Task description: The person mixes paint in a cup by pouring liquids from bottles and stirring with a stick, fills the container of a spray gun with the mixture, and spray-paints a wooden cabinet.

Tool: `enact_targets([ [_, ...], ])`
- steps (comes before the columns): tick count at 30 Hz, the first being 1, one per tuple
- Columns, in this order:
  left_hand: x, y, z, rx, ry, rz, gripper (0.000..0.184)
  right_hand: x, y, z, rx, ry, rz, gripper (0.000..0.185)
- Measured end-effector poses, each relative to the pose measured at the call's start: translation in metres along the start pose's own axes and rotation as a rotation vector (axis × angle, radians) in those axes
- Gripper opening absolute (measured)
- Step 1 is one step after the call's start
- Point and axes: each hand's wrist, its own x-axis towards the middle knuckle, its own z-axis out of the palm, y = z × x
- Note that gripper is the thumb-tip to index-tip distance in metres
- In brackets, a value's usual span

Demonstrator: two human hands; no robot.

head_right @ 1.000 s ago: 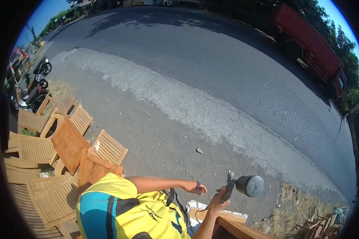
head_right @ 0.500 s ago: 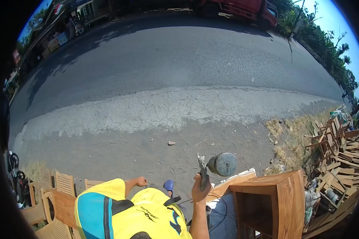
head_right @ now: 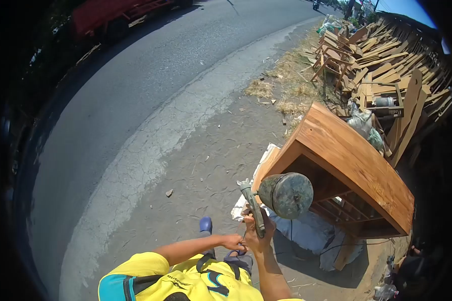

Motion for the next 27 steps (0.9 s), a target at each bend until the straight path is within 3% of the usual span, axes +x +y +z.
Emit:
enact_targets([
  [1, -0.003, -0.029, -0.003, 0.062, -0.053, -0.074, 0.039, 0.0, -0.005, -0.018, -0.038, 0.108, 0.001, 0.032],
  [5, -0.063, -0.124, -0.028, 0.388, -0.28, -0.325, 0.054, -0.015, -0.039, -0.079, -0.141, 0.313, 0.07, 0.065],
  [10, -0.144, -0.184, -0.101, 0.61, -0.445, -0.514, 0.062, -0.075, -0.052, -0.12, -0.243, 0.695, 0.111, 0.058],
  [13, -0.177, -0.18, -0.146, 0.676, -0.468, -0.567, 0.06, -0.116, -0.044, -0.125, -0.338, 0.909, 0.207, 0.054],
  [17, -0.183, -0.179, -0.191, 0.688, -0.436, -0.619, 0.053, -0.159, -0.011, -0.111, -0.239, 1.12, 0.307, 0.046],
  [19, -0.17, -0.162, -0.203, 0.428, -0.335, -0.765, 0.053, -0.163, 0.006, -0.099, -0.315, 1.175, 0.293, 0.047],
  [22, -0.161, -0.137, -0.2, 0.434, -0.321, -0.652, 0.057, -0.177, 0.037, -0.099, -0.283, 1.203, 0.408, 0.044],
  [25, -0.144, -0.108, -0.185, 0.528, -0.441, -0.676, 0.063, -0.178, 0.075, -0.111, -0.277, 1.166, 0.316, 0.04],
  [27, -0.145, -0.109, -0.163, 0.551, -0.402, -0.653, 0.066, -0.173, 0.085, -0.121, -0.229, 1.136, 0.32, 0.037],
])
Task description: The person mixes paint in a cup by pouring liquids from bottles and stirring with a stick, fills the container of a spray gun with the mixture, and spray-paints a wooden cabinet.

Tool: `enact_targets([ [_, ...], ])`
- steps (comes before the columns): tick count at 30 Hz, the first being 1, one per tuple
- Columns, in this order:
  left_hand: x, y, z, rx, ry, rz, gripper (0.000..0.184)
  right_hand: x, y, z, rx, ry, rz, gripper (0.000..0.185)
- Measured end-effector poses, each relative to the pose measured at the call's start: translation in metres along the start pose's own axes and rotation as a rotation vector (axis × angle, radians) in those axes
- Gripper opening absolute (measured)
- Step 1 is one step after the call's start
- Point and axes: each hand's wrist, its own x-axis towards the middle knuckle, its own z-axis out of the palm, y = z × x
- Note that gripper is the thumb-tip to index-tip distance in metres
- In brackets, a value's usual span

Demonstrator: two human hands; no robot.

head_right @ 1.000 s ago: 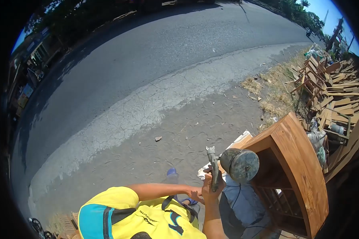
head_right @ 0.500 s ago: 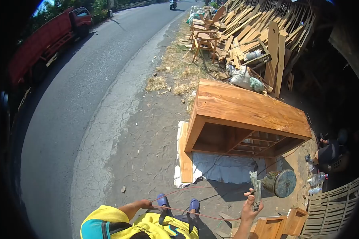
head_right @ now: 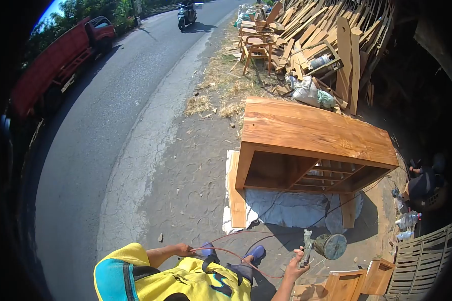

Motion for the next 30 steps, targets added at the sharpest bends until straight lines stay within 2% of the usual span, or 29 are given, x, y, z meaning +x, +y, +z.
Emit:
enact_targets([
  [1, 0.004, 0.006, 0.012, 0.016, 0.056, 0.014, 0.069, 0.009, 0.003, 0.004, 0.004, -0.03, -0.014, 0.038],
  [4, 0.04, 0.011, 0.058, -0.232, -0.035, -0.003, 0.074, 0.051, 0.057, 0.009, 0.013, -0.057, -0.092, 0.039],
  [6, 0.018, 0.05, 0.048, -0.269, 0.022, -0.181, 0.069, 0.075, 0.07, 0.009, 0.002, -0.06, -0.1, 0.04],
  [10, 0.029, 0.09, 0.047, -0.238, 0.204, -0.141, 0.054, 0.126, 0.11, -0.004, -0.059, 0.045, 0.03, 0.041],
  [11, 0.033, 0.101, 0.041, -0.226, 0.168, -0.138, 0.054, 0.135, 0.118, -0.009, -0.07, 0.064, 0.061, 0.042],
  [13, 0.034, 0.128, 0.025, -0.191, 0.216, -0.248, 0.049, 0.155, 0.13, -0.014, -0.102, 0.079, 0.116, 0.042],
  [16, 0.04, 0.162, -0.001, -0.138, 0.214, -0.302, 0.047, 0.174, 0.137, -0.012, -0.141, 0.089, 0.203, 0.042],
  [18, 0.056, 0.159, -0.004, -0.103, 0.234, -0.258, 0.042, 0.183, 0.151, -0.008, -0.186, 0.051, 0.235, 0.042],
  [20, 0.071, 0.154, -0.006, -0.041, 0.35, -0.084, 0.038, 0.191, 0.17, 0.004, -0.225, 0.02, 0.201, 0.044],
  [22, 0.086, 0.145, -0.011, -0.022, 0.385, -0.081, 0.035, 0.193, 0.191, 0.031, -0.247, -0.011, 0.155, 0.048],
  [24, 0.109, 0.132, -0.013, -0.006, 0.417, -0.067, 0.032, 0.192, 0.223, 0.062, -0.346, -0.05, 0.287, 0.053],
  [28, 0.15, 0.085, -0.009, 0.01, 0.394, -0.129, 0.03, 0.193, 0.287, 0.147, -0.431, -0.154, 0.357, 0.058],
  [29, 0.163, 0.064, -0.001, 0.059, 0.453, -0.114, 0.031, 0.194, 0.316, 0.172, -0.418, -0.127, 0.277, 0.06],
  [30, 0.176, 0.047, 0.002, 0.107, 0.509, -0.102, 0.032, 0.198, 0.327, 0.199, -0.417, -0.121, 0.285, 0.06],
])
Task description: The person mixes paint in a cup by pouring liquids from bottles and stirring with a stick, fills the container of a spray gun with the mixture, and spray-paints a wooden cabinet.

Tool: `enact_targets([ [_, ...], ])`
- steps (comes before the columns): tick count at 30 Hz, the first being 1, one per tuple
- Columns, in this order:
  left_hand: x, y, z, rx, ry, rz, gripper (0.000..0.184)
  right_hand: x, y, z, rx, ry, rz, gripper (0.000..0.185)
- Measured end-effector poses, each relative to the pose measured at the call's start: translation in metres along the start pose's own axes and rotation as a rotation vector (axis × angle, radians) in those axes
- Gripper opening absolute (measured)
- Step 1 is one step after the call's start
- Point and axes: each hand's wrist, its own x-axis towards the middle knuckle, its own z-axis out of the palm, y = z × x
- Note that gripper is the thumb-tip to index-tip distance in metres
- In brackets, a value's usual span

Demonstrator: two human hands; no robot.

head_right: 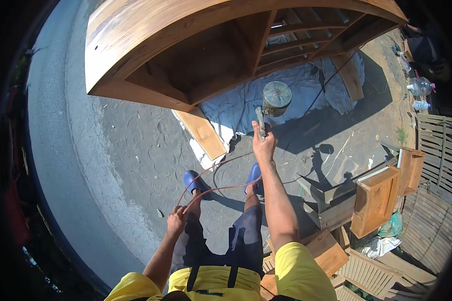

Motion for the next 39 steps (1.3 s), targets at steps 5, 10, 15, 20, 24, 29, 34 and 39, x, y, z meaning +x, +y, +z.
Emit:
enact_targets([
  [5, -0.005, -0.042, 0.034, 0.115, -0.027, -0.19, 0.027, 0.038, 0.035, 0.137, -0.01, 0.032, -0.145, 0.046],
  [10, -0.015, -0.045, 0.037, -0.03, -0.083, -0.432, 0.026, 0.03, 0.02, 0.226, 0.135, -0.079, -0.18, 0.042],
  [15, -0.025, -0.045, 0.049, 0.017, -0.058, -0.31, 0.023, 0.02, -0.002, 0.29, 0.081, -0.237, -0.26, 0.043],
  [20, -0.028, -0.043, 0.055, -0.037, -0.076, -0.355, 0.023, 0.038, -0.013, 0.307, 0.106, -0.19, -0.3, 0.044],
  [24, -0.026, -0.038, 0.056, -0.044, -0.038, -0.274, 0.023, 0.074, -0.008, 0.291, 0.062, -0.039, -0.301, 0.044],
  [29, -0.016, -0.024, 0.044, -0.222, -0.001, -0.469, 0.027, 0.126, 0.0, 0.261, 0.004, 0.144, -0.298, 0.046],
  [34, -0.016, -0.03, 0.051, -0.219, -0.036, -0.541, 0.03, 0.146, -0.012, 0.238, -0.216, 0.222, -0.279, 0.044],
  [39, -0.011, -0.024, 0.048, -0.065, -0.061, -0.477, 0.031, 0.125, -0.022, 0.248, -0.05, 0.085, -0.299, 0.046],
])
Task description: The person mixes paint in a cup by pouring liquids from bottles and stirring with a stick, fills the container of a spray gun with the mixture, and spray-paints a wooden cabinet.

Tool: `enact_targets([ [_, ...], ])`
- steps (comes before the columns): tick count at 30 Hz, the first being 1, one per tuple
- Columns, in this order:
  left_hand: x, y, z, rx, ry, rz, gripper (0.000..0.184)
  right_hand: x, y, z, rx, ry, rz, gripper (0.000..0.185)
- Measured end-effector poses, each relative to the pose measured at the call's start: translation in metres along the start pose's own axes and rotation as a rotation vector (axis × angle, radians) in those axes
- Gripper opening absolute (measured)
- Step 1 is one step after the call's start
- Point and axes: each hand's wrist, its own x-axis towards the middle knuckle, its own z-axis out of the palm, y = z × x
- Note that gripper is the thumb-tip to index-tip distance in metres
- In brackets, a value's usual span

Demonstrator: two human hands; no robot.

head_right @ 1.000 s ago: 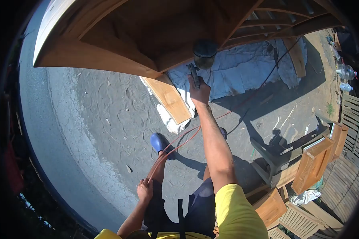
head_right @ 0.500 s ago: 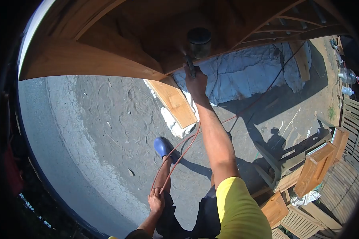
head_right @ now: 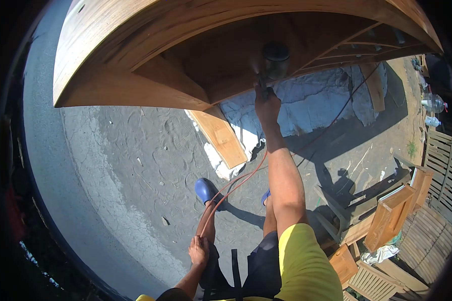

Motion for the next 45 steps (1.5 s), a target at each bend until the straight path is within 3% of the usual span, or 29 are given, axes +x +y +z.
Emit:
enact_targets([
  [6, 0.003, -0.005, 0.007, 0.014, 0.019, 0.084, 0.031, -0.041, -0.036, 0.026, 0.04, -0.19, -0.048, 0.047],
  [9, 0.003, -0.005, 0.007, 0.018, -0.007, 0.06, 0.031, -0.056, -0.051, 0.042, 0.108, -0.278, -0.051, 0.039],
  [15, 0.01, -0.005, 0.003, 0.018, -0.038, 0.088, 0.032, -0.07, -0.08, 0.057, 0.364, -0.482, 0.116, 0.042],
  [18, 0.018, -0.006, -0.004, 0.007, -0.042, 0.099, 0.032, -0.064, -0.079, 0.059, 0.261, -0.385, 0.013, 0.045],
  [25, 0.038, -0.016, -0.033, 0.047, -0.019, 0.179, 0.031, -0.03, -0.048, 0.03, 0.004, -0.159, 0.104, 0.043],
  [27, 0.042, -0.019, -0.037, 0.054, -0.016, 0.194, 0.031, -0.018, -0.027, 0.025, -0.078, -0.03, 0.055, 0.052],
  [36, 0.054, -0.028, -0.04, 0.052, -0.007, 0.251, 0.03, 0.009, -0.008, -0.013, -0.264, 0.152, 0.004, 0.047],
  [45, 0.047, -0.019, -0.031, 0.085, -0.033, 0.21, 0.032, -0.01, -0.026, 0.037, -0.014, -0.023, -0.008, 0.047],
])
